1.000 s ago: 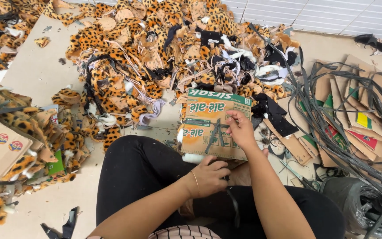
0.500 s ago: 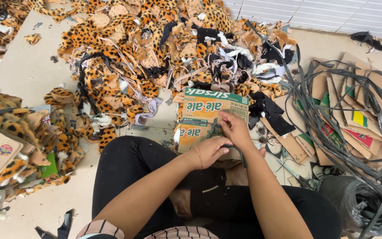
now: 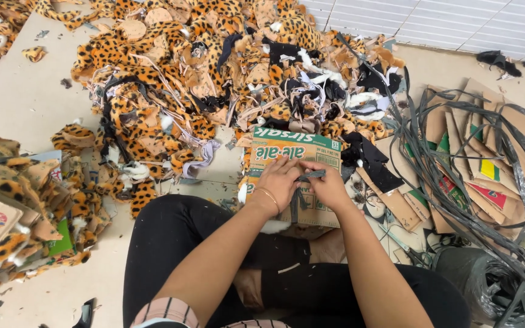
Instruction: The person is stuffing leopard-print fabric scraps and white stuffing material into a small cardboard box on the floor.
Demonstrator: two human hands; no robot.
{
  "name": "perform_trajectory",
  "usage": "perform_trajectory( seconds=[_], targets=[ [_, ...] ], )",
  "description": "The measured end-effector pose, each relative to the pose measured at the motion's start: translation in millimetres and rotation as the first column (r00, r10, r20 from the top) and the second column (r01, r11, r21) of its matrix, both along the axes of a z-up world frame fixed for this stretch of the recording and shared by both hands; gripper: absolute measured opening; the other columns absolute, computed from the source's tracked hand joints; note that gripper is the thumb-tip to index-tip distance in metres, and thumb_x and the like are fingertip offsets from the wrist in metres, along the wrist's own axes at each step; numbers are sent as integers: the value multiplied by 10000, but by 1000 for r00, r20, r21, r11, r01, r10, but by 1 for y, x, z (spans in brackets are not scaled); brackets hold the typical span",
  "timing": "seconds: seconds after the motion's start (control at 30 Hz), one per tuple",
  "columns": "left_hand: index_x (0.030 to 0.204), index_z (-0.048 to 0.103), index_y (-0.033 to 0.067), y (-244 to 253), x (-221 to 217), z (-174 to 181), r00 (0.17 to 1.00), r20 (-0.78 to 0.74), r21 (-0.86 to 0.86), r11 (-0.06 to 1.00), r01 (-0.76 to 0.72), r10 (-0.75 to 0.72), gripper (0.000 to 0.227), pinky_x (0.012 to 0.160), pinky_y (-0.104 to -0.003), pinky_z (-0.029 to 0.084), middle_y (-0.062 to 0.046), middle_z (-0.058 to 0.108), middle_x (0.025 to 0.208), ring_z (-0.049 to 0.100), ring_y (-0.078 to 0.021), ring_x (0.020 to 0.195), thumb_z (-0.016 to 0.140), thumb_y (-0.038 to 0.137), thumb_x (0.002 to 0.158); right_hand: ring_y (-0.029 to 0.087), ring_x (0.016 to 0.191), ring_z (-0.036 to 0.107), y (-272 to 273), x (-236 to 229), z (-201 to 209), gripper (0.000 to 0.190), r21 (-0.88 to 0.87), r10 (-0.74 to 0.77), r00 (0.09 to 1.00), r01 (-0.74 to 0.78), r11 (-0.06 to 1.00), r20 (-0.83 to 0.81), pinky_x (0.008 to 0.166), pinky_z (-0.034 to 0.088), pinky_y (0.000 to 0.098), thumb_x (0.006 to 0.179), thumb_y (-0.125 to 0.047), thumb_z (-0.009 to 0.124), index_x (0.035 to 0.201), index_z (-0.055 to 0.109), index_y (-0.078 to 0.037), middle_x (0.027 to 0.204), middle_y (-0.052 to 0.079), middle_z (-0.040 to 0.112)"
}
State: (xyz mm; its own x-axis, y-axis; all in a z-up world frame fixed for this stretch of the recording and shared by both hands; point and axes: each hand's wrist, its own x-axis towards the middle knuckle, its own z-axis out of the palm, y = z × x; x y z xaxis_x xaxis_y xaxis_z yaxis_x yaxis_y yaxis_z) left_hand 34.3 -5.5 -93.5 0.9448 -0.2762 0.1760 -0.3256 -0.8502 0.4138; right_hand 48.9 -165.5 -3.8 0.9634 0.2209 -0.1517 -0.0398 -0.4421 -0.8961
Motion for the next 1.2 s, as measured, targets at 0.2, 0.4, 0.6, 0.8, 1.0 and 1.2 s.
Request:
perform_trajectory(
  seconds=[0.2, 0.4, 0.6, 0.8, 1.0, 1.2],
  targets=[
    [1087, 582, 173, -7, -3, -29, 988, 136, 35, 997, -75, 70, 303, 1205, -489, 280, -51, 549, 1509, 453, -299, 1434, 565, 452, 971, 176, 694, 706, -10, 69, -43, 332, -39, -88, 985, 95, 995, 152, 630, 560, 324, 941, -3, 585, 1172, 779, -141, 889, 92, 730],
    [1029, 587, 172, -13, -1, -51, 959, 249, -88, 989, -117, 135, 294, 1179, -499, 314, -39, 597, 1449, 503, -317, 1389, 661, 429, 911, 328, 1173, 673, 43, 125, -14, 350, -323, 178, 980, -141, 936, 89, 986, 533, 434, 1038, -125, 501, 1293, 740, -133, 1238, 122, 729],
    [1000, 578, 165, -12, 3, -57, 946, 279, -152, 980, -128, 166, 283, 1167, -487, 323, -28, 600, 1442, 509, -302, 1387, 646, 430, 926, 388, 1380, 519, 93, 161, 0, 482, -536, 360, 864, -501, 680, -352, 1115, 439, 504, 1071, -263, 346, 1424, 623, -86, 1464, 205, 582],
    [1020, 614, 115, 8, -8, 1, 977, 195, -234, 971, -44, 91, 72, 1196, -502, 288, -83, 589, 1464, 469, -343, 1428, 630, 168, 973, 238, 1555, 258, 117, 236, -56, 582, -549, 340, 657, -752, 366, -673, 1271, 194, 383, 1057, -418, 326, 1599, 366, -209, 1712, -16, 214],
    [1033, 636, 115, 11, -1, 0, 976, 198, -280, 959, -35, 93, 79, 1189, -507, 313, -98, 600, 1460, 501, -357, 1408, 639, 165, 971, 294, 1559, 226, 106, 300, -62, 650, -617, 219, 830, -533, 579, -513, 1250, 221, 441, 1055, -434, 388, 1628, 261, -152, 1705, 56, 206],
    [1043, 645, 130, 15, 0, 6, 981, 170, -308, 951, -38, 94, 80, 1195, -480, 304, -74, 589, 1479, 509, -329, 1408, 622, 178, 984, 364, 1330, 539, 105, 312, -52, 540, -663, 305, 847, -532, 528, -436, 1042, 478, 465, 977, -227, 677, 1451, 506, -32, 1516, 164, 512]
  ],
)
